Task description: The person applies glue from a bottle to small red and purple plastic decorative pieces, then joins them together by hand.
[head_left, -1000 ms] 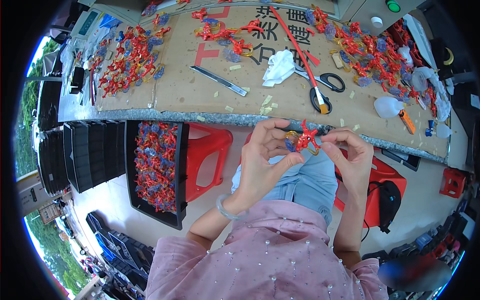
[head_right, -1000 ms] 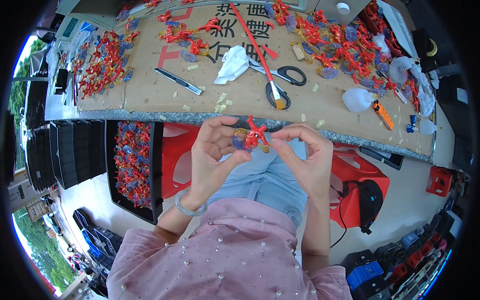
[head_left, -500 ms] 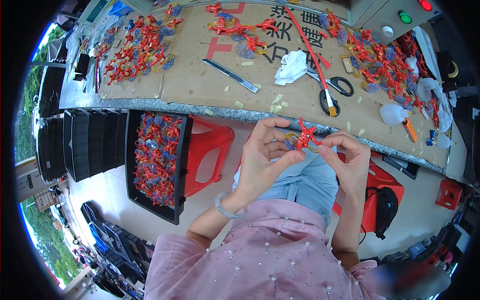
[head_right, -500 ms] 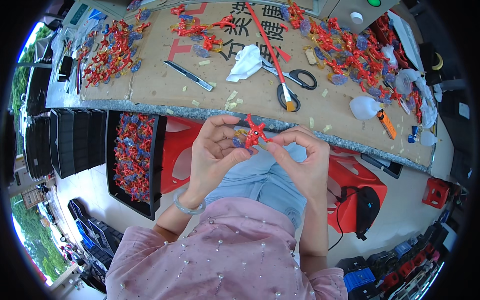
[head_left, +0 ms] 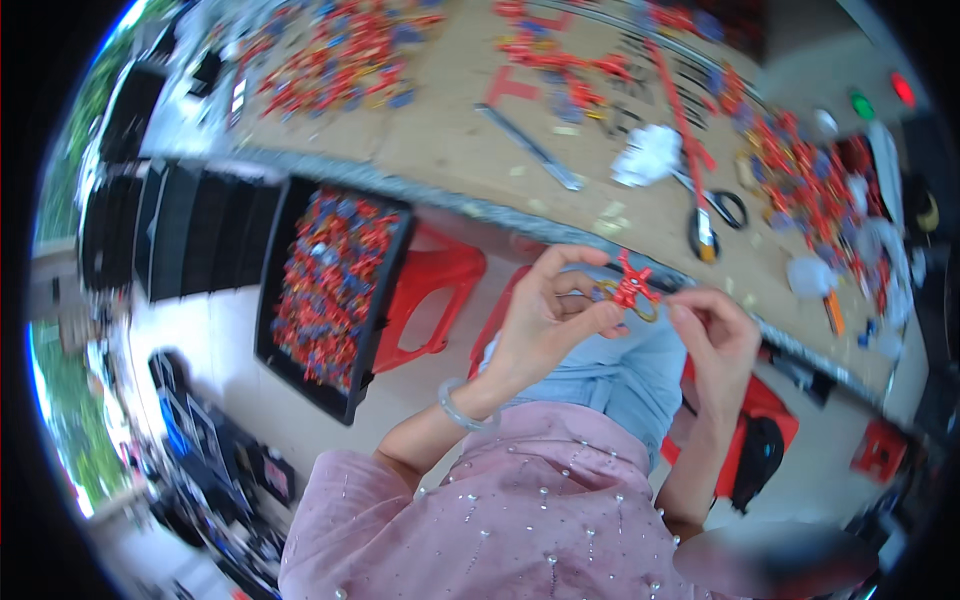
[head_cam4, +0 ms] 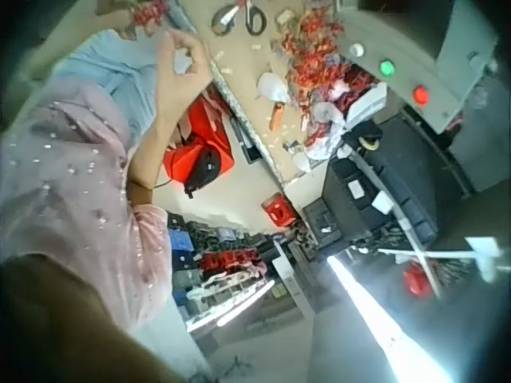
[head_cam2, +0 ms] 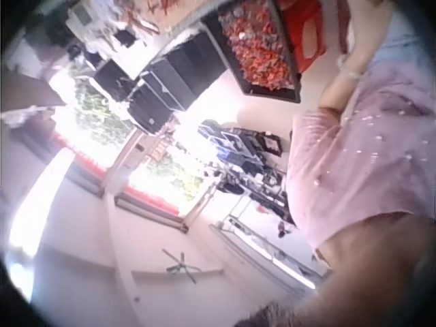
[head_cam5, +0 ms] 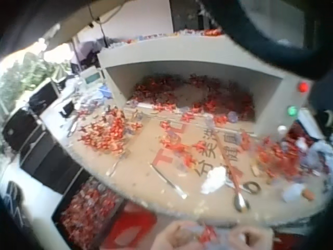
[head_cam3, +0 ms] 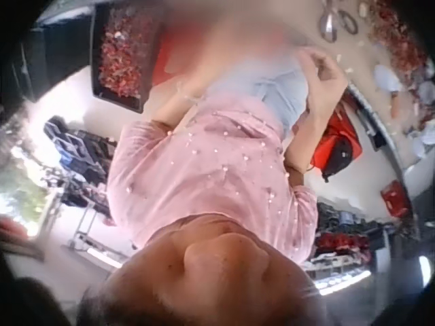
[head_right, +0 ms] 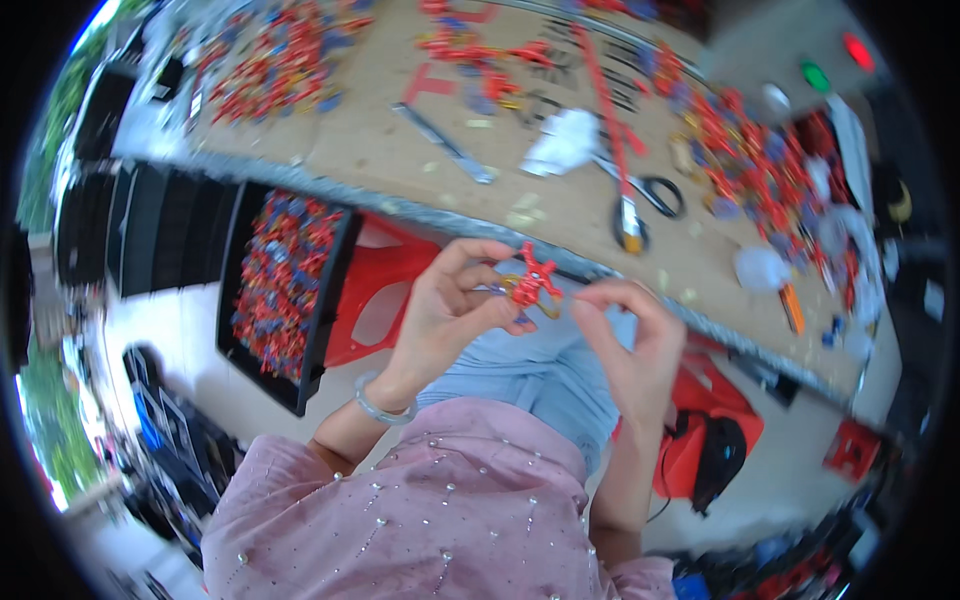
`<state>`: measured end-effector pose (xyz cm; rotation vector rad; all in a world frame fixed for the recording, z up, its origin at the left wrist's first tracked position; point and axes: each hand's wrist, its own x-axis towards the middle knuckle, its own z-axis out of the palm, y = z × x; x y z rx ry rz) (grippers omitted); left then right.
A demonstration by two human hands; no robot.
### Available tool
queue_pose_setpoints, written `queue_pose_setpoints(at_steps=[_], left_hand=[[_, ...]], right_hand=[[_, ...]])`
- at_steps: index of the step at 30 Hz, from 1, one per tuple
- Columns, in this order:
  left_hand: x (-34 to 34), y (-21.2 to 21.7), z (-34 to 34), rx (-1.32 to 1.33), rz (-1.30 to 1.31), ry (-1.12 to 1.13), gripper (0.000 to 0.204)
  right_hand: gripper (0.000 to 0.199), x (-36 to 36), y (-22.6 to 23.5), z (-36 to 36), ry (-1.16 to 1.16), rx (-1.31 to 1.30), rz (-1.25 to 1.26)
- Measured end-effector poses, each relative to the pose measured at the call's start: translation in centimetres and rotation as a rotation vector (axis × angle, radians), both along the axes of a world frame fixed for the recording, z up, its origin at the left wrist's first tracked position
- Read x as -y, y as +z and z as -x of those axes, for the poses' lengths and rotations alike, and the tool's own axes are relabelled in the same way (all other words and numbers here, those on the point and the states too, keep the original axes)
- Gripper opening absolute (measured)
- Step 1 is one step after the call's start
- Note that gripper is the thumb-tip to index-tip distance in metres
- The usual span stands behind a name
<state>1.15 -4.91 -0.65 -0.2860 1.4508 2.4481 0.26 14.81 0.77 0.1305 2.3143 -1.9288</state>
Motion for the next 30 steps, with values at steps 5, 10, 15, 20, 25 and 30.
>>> queue_pose_setpoints(at_steps=[5,10,15,20,25,30], left_hand=[[5.2,-3.1,-1.8,-0.007,0.067,0.243,0.04],[18.0,-8.9,-8.5,0.165,0.734,0.75,0.041],[28.6,-11.5,-16.7,0.52,1.241,1.12,0.041],[33.2,-14.6,-21.3,0.721,1.256,1.151,0.042],[32.6,-14.6,-20.4,0.719,1.215,1.129,0.047],[28.8,-9.8,-16.5,0.513,1.719,1.012,0.04]], right_hand=[[0.006,-1.5,0.2,-0.7,-0.087,0.005,-0.012],[0.007,-1.3,-0.6,-0.1,0.088,0.012,-0.066],[0.01,-0.2,-0.7,0.8,0.158,-0.016,-0.13],[0.011,0.5,-1.3,1.1,0.176,0.002,-0.091],[0.012,1.6,-0.9,0.9,0.178,-0.009,-0.102],[0.014,0.5,-1.4,0.9,0.223,-0.056,-0.099]])
